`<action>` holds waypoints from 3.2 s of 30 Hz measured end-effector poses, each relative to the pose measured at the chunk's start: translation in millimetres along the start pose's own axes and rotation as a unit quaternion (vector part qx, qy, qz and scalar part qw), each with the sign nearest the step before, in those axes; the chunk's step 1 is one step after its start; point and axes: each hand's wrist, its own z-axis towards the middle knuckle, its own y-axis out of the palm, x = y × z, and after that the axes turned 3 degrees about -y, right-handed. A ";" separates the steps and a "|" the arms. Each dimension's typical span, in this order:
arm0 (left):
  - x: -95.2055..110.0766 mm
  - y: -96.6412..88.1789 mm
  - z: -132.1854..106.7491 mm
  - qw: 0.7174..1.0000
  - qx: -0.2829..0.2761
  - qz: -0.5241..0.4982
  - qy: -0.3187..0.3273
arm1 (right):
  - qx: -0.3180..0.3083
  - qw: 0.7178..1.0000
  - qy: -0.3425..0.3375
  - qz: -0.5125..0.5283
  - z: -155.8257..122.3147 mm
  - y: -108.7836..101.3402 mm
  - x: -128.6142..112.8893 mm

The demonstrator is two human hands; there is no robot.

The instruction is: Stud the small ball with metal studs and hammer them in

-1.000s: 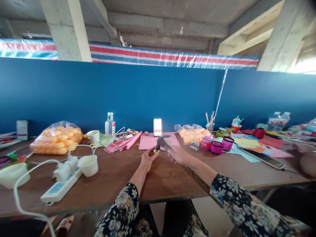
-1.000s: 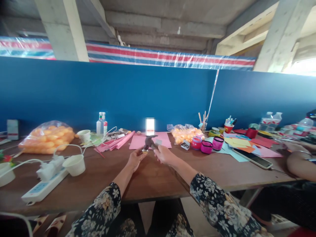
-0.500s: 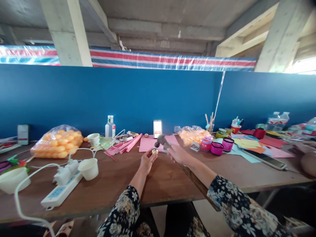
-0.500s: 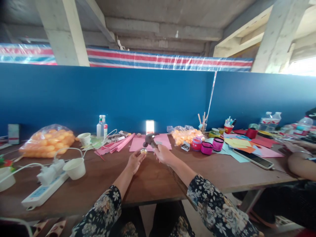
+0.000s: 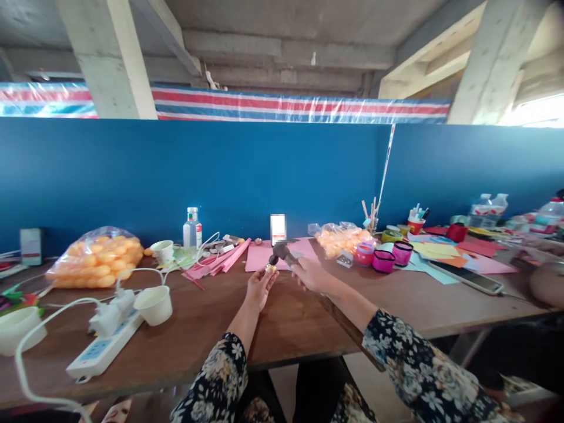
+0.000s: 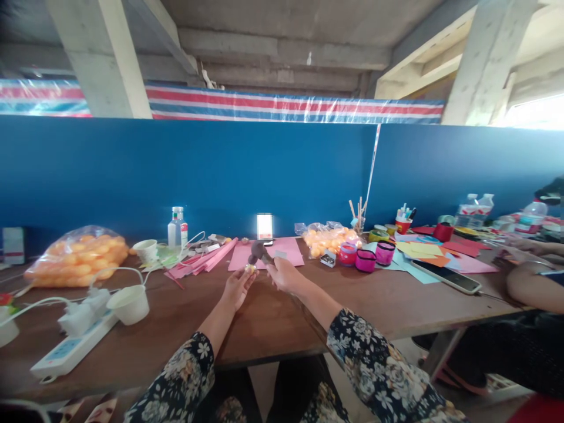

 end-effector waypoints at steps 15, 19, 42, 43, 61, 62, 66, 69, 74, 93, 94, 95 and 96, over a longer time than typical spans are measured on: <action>5.3 -0.3 -2.2 1.000 -0.012 -0.017 -0.009 | 0.017 0.999 0.009 0.033 -0.8 -6.6 -8.7; 9.3 1.4 -4.4 0.999 -0.001 -0.037 -0.015 | 0.015 0.999 0.008 0.035 -6.3 -10.3 -9.3; 7.4 1.1 -3.2 0.998 0.004 -0.055 -0.039 | 0.008 1.000 -0.004 0.025 -6.0 6.7 2.5; 7.5 0.9 -3.1 0.998 0.002 -0.058 -0.036 | 0.014 0.999 -0.005 0.030 -5.9 5.5 1.7; 8.2 1.6 -4.1 0.996 -0.005 -0.075 -0.043 | 0.041 0.998 -0.005 0.043 -7.2 6.4 4.9; 8.3 1.3 -3.8 0.996 -0.007 -0.078 -0.040 | 0.040 0.998 -0.006 0.043 -7.9 7.0 5.0; 7.8 -1.1 -2.9 0.995 -0.032 -0.078 -0.046 | 0.007 1.000 -0.010 0.020 -9.1 11.0 6.3; 7.4 -2.8 -2.0 0.994 -0.027 -0.078 -0.071 | 0.011 1.000 -0.007 0.022 -8.7 10.7 5.5; 7.4 -1.8 -0.4 0.994 0.017 -0.083 -0.067 | 0.035 0.998 -0.016 0.039 -9.9 5.5 2.7; 9.4 -1.1 -2.4 0.995 -0.014 -0.100 -0.024 | 0.027 0.999 -0.030 -0.019 -11.2 8.3 -1.4; 9.8 -1.1 -2.5 0.994 -0.016 -0.102 -0.021 | 0.032 0.999 -0.036 -0.018 -11.5 8.4 -1.6; 10.0 -1.1 -2.7 0.994 -0.020 -0.101 -0.022 | 0.036 0.998 -0.042 -0.018 -11.8 8.5 -1.7; 10.3 -1.2 -3.0 0.995 -0.024 -0.097 -0.026 | 0.038 0.998 -0.048 -0.020 -12.3 8.8 -1.9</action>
